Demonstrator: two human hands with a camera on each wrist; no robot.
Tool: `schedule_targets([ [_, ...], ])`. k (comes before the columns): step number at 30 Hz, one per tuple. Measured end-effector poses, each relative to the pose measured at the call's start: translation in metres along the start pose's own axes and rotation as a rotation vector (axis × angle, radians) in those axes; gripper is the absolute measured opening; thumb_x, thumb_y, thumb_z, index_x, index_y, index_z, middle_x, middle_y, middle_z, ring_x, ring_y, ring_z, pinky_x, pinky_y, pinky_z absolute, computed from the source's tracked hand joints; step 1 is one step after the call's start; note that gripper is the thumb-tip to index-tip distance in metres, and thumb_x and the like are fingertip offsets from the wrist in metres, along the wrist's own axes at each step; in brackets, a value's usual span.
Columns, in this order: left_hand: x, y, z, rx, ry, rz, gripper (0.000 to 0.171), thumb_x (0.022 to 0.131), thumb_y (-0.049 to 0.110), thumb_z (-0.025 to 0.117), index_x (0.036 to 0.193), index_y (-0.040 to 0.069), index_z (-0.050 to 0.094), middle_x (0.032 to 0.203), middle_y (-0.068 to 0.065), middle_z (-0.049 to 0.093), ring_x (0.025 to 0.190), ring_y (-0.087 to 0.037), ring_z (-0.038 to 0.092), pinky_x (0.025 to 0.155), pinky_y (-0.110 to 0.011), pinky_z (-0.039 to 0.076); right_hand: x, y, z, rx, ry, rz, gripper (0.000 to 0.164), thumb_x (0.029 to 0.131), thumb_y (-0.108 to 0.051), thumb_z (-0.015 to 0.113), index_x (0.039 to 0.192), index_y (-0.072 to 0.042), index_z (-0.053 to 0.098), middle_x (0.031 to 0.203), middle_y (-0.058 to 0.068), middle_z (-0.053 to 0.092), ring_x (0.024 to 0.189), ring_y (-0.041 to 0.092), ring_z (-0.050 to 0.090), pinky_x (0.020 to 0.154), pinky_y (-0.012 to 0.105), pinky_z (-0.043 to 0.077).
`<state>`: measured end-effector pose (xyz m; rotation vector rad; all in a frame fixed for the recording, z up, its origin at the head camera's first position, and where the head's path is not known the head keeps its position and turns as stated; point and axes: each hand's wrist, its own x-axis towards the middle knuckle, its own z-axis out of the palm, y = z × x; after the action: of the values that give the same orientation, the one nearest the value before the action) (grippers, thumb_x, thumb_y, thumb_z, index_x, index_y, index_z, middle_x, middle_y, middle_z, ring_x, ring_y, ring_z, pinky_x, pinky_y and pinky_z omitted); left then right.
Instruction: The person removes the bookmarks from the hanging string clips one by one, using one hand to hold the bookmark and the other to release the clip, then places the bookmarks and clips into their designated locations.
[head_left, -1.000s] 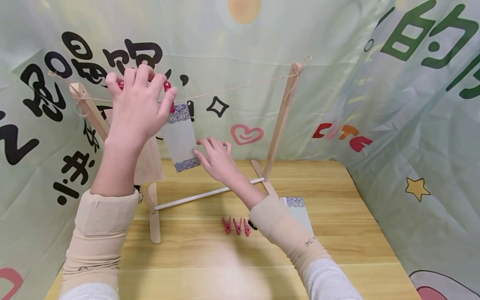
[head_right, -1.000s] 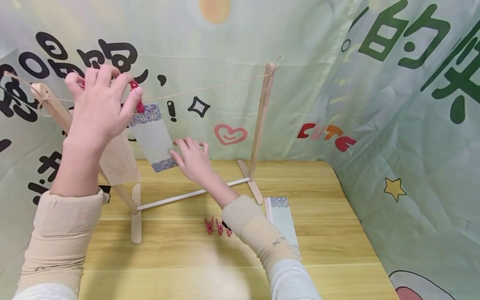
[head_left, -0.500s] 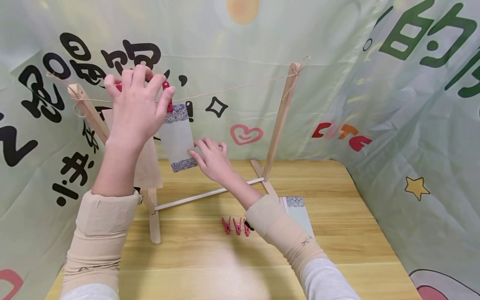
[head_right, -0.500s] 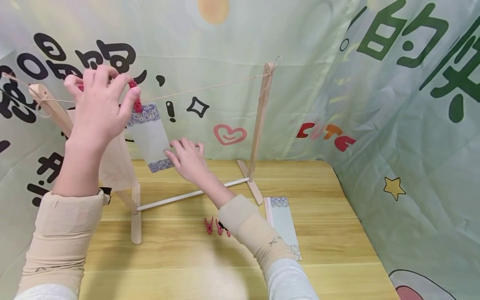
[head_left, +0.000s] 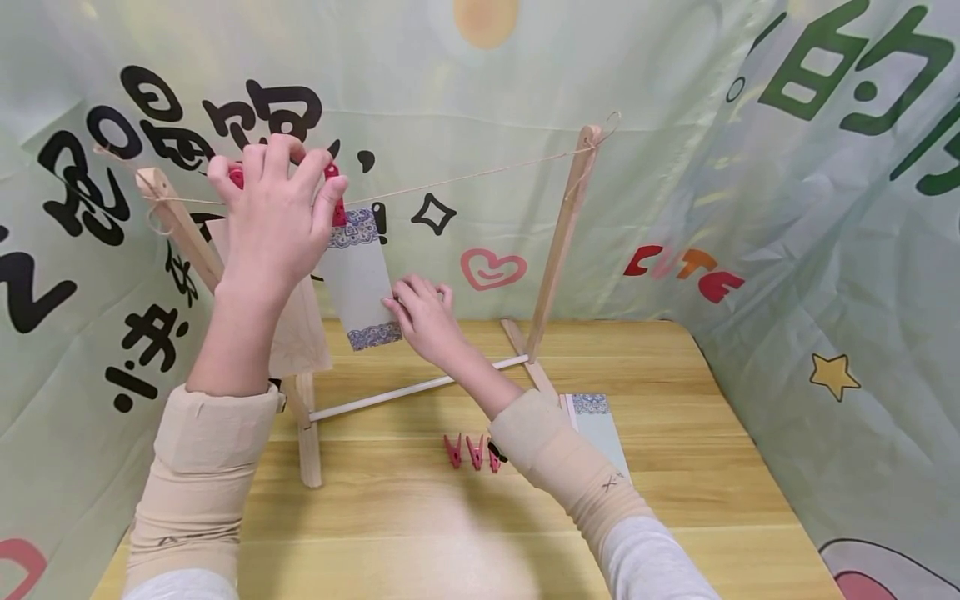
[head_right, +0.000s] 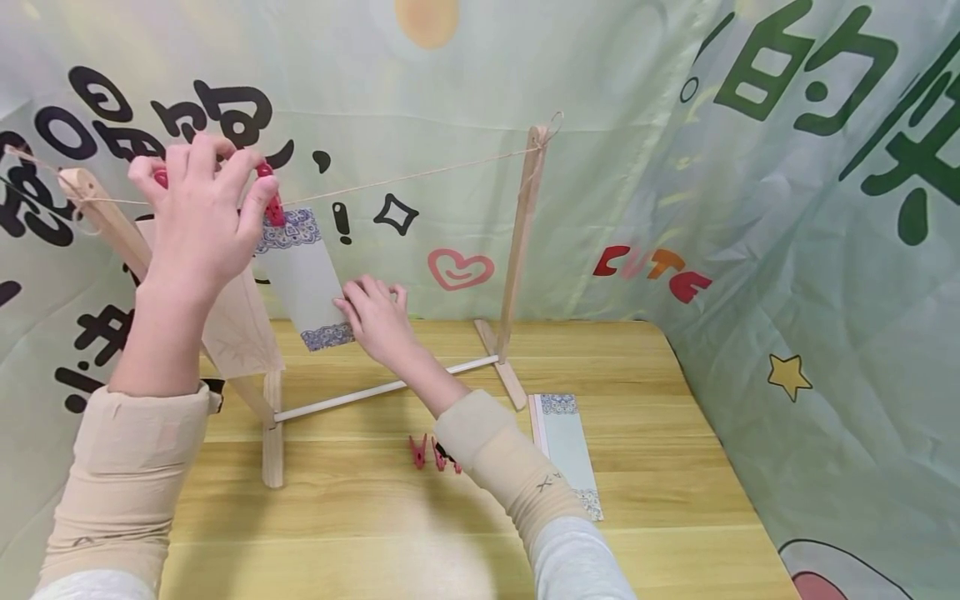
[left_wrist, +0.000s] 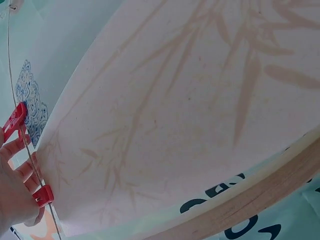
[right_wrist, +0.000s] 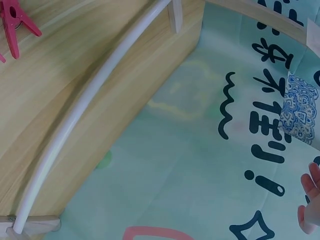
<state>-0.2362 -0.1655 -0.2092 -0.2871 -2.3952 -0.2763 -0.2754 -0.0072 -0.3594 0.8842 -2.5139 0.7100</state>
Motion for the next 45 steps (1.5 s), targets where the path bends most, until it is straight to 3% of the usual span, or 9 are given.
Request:
schedule_targets([
  [15,-0.003,0.000,0.004,-0.020,0.019,0.023,0.038,0.099,0.039,0.028,0.111,0.009,0.047,0.114,-0.017,0.040,0.105,-0.037,0.031,0.093,-0.055,0.002,-0.001,-0.001,-0.002,0.014,0.041,-0.015,0.019,0.094,-0.029,0.047,0.089,-0.014,0.057,0.109,0.001,0.055,0.103,0.017,0.048,0.094,0.044,0.024],
  [27,-0.003,-0.001,0.006,-0.076,0.037,0.020,0.036,0.097,0.040,0.032,0.107,0.010,0.049,0.115,-0.015,0.038,0.110,-0.035,0.029,0.095,-0.054,-0.002,-0.002,0.000,-0.001,0.011,0.169,-0.057,0.017,0.089,-0.029,0.056,0.082,-0.014,0.061,0.099,0.000,0.057,0.097,0.015,0.051,0.091,0.043,0.026],
  [45,-0.002,-0.001,0.013,-0.201,0.254,0.031,0.035,0.093,0.039,0.042,0.101,0.008,0.056,0.110,-0.014,0.042,0.110,-0.032,0.031,0.099,-0.049,-0.003,-0.003,0.002,-0.002,0.037,0.203,-0.035,0.015,0.089,-0.025,0.057,0.081,-0.014,0.061,0.096,-0.001,0.057,0.093,0.015,0.052,0.089,0.044,0.029],
])
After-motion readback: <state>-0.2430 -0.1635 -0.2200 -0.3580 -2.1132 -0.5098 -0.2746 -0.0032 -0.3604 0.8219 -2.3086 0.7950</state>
